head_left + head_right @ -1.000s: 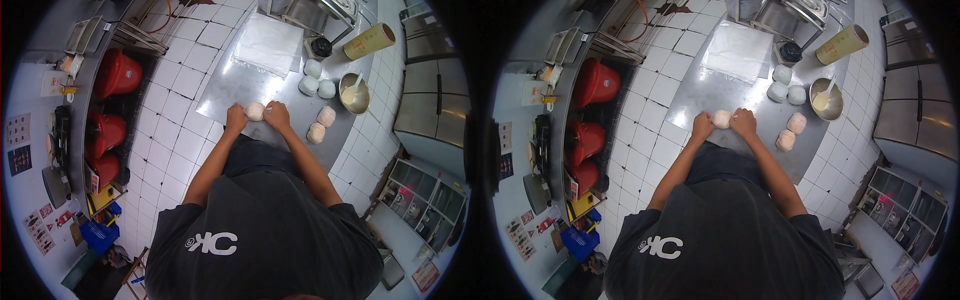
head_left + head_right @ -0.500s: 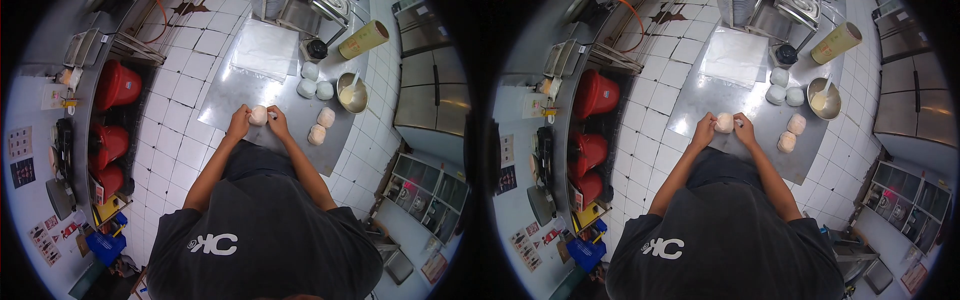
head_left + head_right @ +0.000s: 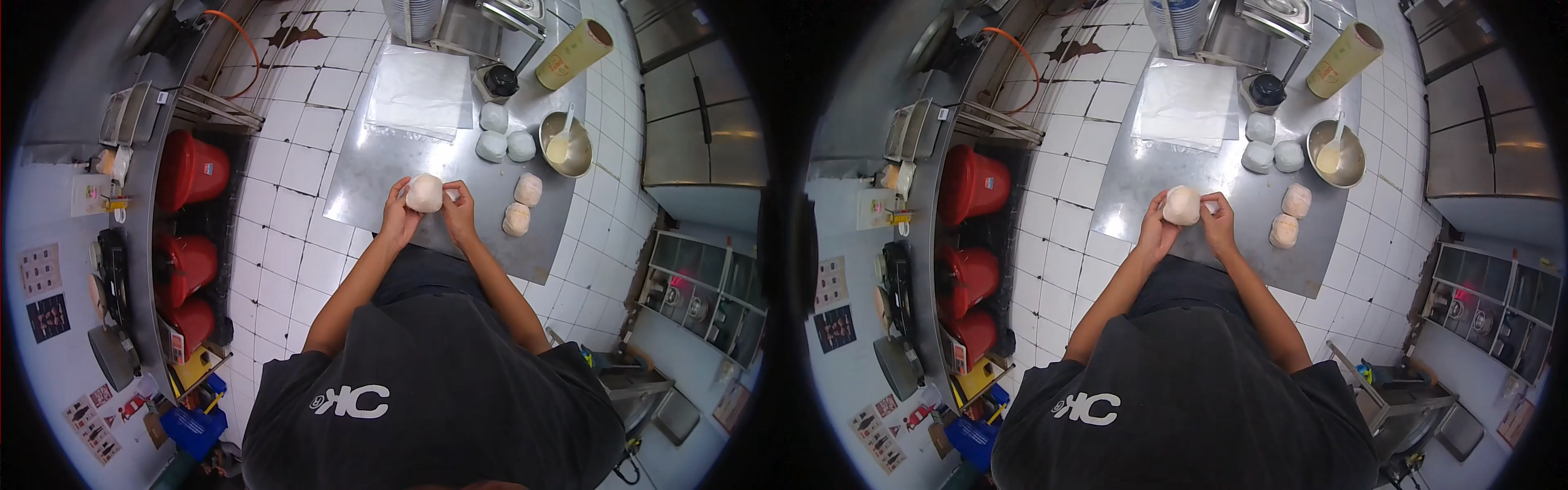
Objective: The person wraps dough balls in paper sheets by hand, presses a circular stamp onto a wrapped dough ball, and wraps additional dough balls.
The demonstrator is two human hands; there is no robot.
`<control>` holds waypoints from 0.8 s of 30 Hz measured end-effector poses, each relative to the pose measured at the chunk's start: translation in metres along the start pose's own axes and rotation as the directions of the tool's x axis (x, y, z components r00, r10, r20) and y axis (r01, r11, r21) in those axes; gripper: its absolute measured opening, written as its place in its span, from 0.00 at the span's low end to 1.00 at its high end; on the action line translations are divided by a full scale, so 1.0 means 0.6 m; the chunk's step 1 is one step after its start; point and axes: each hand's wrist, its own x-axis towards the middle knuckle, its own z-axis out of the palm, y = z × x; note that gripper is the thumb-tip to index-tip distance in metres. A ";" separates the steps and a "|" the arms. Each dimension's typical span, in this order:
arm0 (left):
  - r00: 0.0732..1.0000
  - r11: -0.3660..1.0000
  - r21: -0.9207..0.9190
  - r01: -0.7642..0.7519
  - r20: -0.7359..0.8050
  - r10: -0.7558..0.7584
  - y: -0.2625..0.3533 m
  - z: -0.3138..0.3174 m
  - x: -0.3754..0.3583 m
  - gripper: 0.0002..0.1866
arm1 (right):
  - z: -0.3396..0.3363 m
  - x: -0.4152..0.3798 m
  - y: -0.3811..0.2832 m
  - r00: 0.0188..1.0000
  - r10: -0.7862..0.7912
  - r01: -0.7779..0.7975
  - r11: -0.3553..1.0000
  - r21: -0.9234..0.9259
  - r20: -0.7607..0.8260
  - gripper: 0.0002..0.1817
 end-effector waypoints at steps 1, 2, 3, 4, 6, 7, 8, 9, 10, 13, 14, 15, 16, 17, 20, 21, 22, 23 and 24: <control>1.000 1.000 0.005 0.006 0.005 -0.006 0.000 0.007 -0.004 0.22 | 0.008 -0.007 -0.017 0.998 -0.012 0.004 0.990 -0.137 -0.056 0.08; 0.994 0.990 0.142 0.017 -0.106 -0.002 0.001 0.014 -0.010 0.22 | 0.020 -0.017 -0.031 0.991 -0.107 0.090 0.975 -0.202 -0.077 0.07; 0.977 0.961 0.275 0.042 -0.214 0.018 0.002 0.018 -0.014 0.23 | 0.030 -0.024 -0.042 0.975 -0.200 0.169 0.949 -0.267 -0.093 0.06; 0.977 0.959 0.280 0.048 -0.212 0.013 -0.010 -0.007 0.000 0.23 | 0.030 -0.024 -0.041 0.974 -0.202 0.169 0.949 -0.265 -0.101 0.06; 0.958 0.745 0.634 -0.208 -0.023 0.287 -0.037 -0.083 0.045 0.19 | 0.029 -0.021 -0.042 0.826 -0.563 0.483 0.671 -0.563 0.038 0.05; 0.960 0.743 0.637 -0.206 -0.017 0.281 -0.036 -0.086 0.046 0.19 | 0.034 -0.027 -0.048 0.824 -0.565 0.481 0.671 -0.565 0.030 0.05; 0.932 0.617 0.742 -0.261 0.027 0.362 -0.036 -0.088 0.048 0.17 | 0.038 -0.034 -0.055 0.803 -0.594 0.499 0.632 -0.592 0.043 0.06; 0.897 0.473 0.825 -0.309 0.087 0.434 -0.034 -0.083 0.048 0.15 | 0.041 -0.038 -0.063 0.780 -0.624 0.517 0.590 -0.620 0.057 0.07; 0.900 0.471 0.824 -0.313 0.099 0.425 -0.028 -0.081 0.047 0.15 | 0.041 -0.040 -0.068 0.775 -0.630 0.515 0.586 -0.625 0.047 0.07; 0.870 0.161 0.938 -0.306 0.207 0.448 -0.019 -0.049 0.027 0.16 | 0.034 -0.046 -0.076 0.742 -0.663 0.553 0.515 -0.655 0.104 0.08; 0.920 0.493 0.815 -0.305 0.117 0.375 -0.015 -0.029 0.016 0.16 | 0.034 -0.047 -0.074 0.728 -0.679 0.561 0.511 -0.651 0.094 0.08; 0.961 0.764 0.596 -0.247 0.052 0.271 -0.012 -0.016 0.008 0.18 | 0.034 -0.050 -0.074 0.715 -0.694 0.571 0.508 -0.645 0.086 0.09; 0.974 0.802 0.565 -0.193 0.013 0.226 -0.010 -0.010 0.006 0.24 | 0.032 -0.053 -0.076 0.714 -0.696 0.569 0.510 -0.645 0.078 0.09; 0.974 0.799 0.570 -0.192 0.015 0.224 -0.007 -0.001 0.004 0.24 | 0.028 -0.056 -0.078 0.711 -0.699 0.554 0.492 -0.671 0.074 0.09; 1.000 0.911 0.412 -0.019 -0.005 0.023 -0.011 0.015 0.000 0.35 | 0.019 -0.068 -0.084 0.719 -0.690 0.531 0.474 -0.702 0.079 0.10; 0.999 0.868 0.495 -0.035 0.030 0.023 -0.021 0.021 -0.001 0.38 | 0.021 -0.071 -0.089 0.728 -0.679 0.525 0.465 -0.713 0.093 0.10; 0.997 0.818 0.573 -0.055 0.069 0.019 -0.025 0.026 0.000 0.40 | 0.024 -0.073 -0.093 0.726 -0.682 0.527 0.466 -0.711 0.092 0.10; 0.997 0.816 0.576 -0.055 0.071 0.018 -0.023 0.027 -0.001 0.40 | 0.027 -0.078 -0.097 0.763 -0.637 0.520 0.504 -0.690 0.111 0.10; 0.999 0.834 0.551 -0.005 0.043 -0.023 -0.023 0.027 -0.002 0.38 | 0.029 -0.083 -0.102 0.797 -0.590 0.509 0.540 -0.670 0.130 0.10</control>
